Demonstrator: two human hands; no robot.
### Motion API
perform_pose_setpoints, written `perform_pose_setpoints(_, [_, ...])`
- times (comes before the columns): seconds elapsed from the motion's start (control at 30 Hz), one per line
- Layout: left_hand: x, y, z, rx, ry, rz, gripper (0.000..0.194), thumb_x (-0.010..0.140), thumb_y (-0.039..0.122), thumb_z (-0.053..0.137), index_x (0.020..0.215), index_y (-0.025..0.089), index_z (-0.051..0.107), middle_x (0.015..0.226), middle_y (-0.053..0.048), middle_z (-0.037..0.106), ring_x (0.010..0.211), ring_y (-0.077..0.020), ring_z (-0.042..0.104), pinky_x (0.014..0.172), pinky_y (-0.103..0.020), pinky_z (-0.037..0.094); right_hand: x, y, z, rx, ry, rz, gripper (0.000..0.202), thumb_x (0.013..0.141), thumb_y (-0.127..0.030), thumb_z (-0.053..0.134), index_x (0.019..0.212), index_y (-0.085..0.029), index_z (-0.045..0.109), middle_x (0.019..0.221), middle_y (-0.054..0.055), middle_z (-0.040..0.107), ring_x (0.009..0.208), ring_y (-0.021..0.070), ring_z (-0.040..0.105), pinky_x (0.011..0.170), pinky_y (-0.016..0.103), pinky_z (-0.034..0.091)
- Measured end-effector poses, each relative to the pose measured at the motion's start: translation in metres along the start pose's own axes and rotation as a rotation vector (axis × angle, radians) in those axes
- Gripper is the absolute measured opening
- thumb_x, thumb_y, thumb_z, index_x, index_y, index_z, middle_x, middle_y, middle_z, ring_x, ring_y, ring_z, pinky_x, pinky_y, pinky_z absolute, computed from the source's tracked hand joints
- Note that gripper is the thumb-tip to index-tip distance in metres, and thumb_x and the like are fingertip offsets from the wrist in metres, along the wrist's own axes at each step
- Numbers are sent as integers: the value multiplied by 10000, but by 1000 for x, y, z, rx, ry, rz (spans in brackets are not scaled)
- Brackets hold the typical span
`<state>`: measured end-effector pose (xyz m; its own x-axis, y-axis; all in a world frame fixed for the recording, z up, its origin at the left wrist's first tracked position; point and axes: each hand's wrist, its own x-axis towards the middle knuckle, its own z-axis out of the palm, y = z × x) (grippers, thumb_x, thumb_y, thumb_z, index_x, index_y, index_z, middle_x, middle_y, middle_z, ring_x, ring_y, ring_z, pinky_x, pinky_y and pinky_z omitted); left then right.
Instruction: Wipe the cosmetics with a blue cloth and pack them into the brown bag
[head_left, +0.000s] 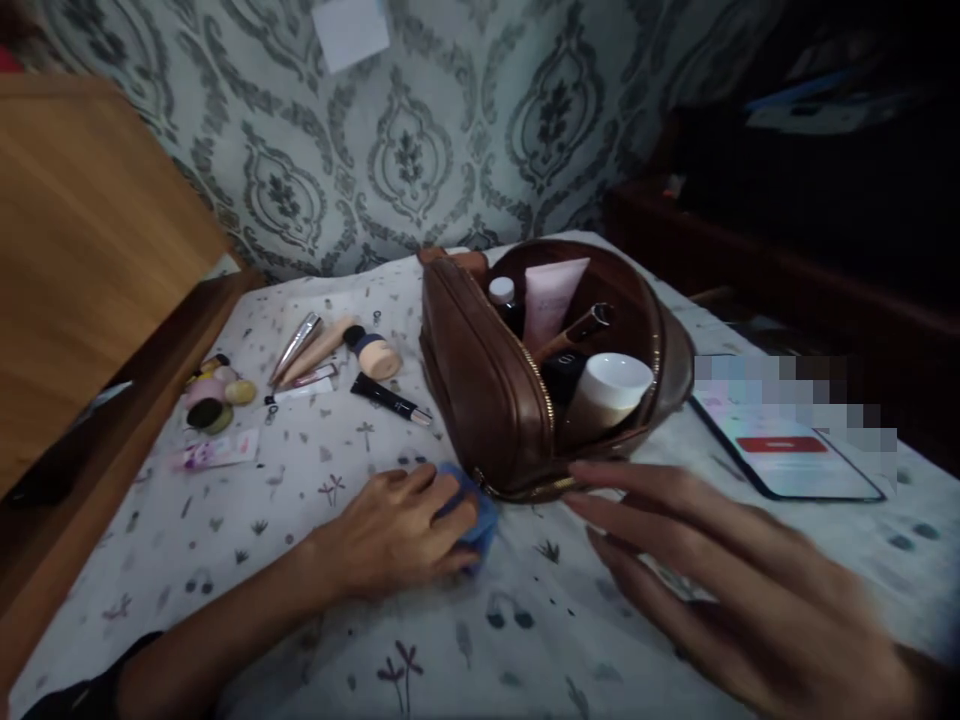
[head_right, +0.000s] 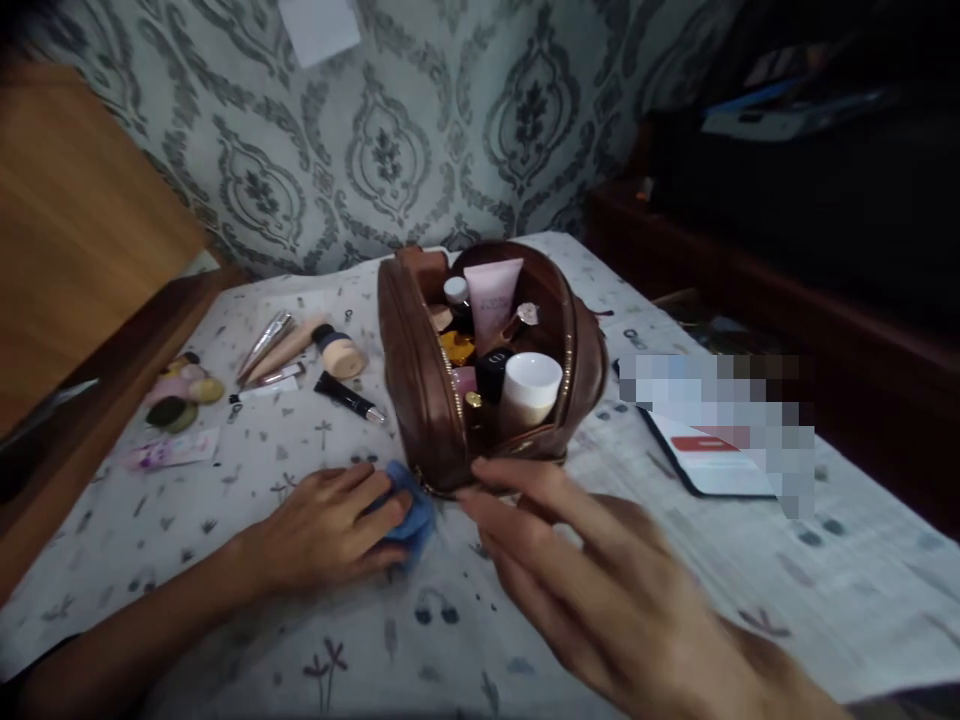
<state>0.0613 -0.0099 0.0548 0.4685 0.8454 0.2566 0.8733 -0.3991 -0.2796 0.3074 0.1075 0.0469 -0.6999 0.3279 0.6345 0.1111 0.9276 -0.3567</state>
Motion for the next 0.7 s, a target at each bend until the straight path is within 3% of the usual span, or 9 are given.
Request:
perform_pose_setpoints(0.07, [-20,-2,2,14,-104,-56,443,1042,405,204,1101,186,585,954,36,635,892,-121,695,643,-212,537,6,-8,14,59,-57,-38,316,953,-108,493,1198,-233,649,1206,85,688,978,197,735,758,304,655])
perform_pose_setpoints(0.13, [-41,-7,8,21,-113,-138,461,1049,355,164,1072,190,594,929,31,623,895,-136,696,640,-224,536,15,-15,29,133,-121,-61,291,963,-98,454,1149,-205,650,1136,94,700,915,181,741,736,282,647])
perform_pose_setpoints(0.23, [-69,-28,19,-3,-155,-321,302,1039,348,356,1002,202,618,879,-11,670,823,-180,698,631,-261,553,26,-24,54,220,-219,-62,257,973,-125,449,1090,-195,667,1108,101,689,881,168,733,742,272,628])
perform_pose_setpoints(0.3, [-85,-54,20,30,-155,-469,222,1002,318,442,1028,197,626,908,-56,709,812,-210,697,658,-293,550,34,-30,70,278,-279,-47,239,975,-148,458,1061,-189,677,1096,106,677,876,167,719,747,274,612])
perform_pose_setpoints(0.43, [-120,-131,10,120,-151,-1047,299,977,407,432,1037,188,627,936,-100,723,907,-272,683,751,-330,501,53,-42,99,424,-391,46,217,925,-130,513,1046,-175,687,1055,80,664,704,114,648,691,256,564])
perform_pose_setpoints(0.53, [-146,-190,2,48,4,-1454,289,948,420,457,1032,196,620,950,-115,721,997,-318,678,819,-359,489,68,-48,121,522,-418,127,204,894,-125,548,1025,-170,699,1002,59,657,678,99,610,683,244,528])
perform_pose_setpoints(0.6, [-162,-220,1,34,54,-1556,284,953,363,418,1057,176,606,1040,-163,712,1052,-351,668,837,-394,494,75,-46,138,568,-400,185,192,881,-128,564,1005,-170,704,955,50,654,681,100,597,654,231,505])
perform_pose_setpoints(0.7, [-181,-247,7,-19,97,-1621,251,923,288,430,1058,142,583,1115,-237,686,1123,-401,641,876,-448,491,76,-36,162,652,-374,306,183,864,-123,547,970,-160,691,864,34,633,600,92,565,529,207,455])
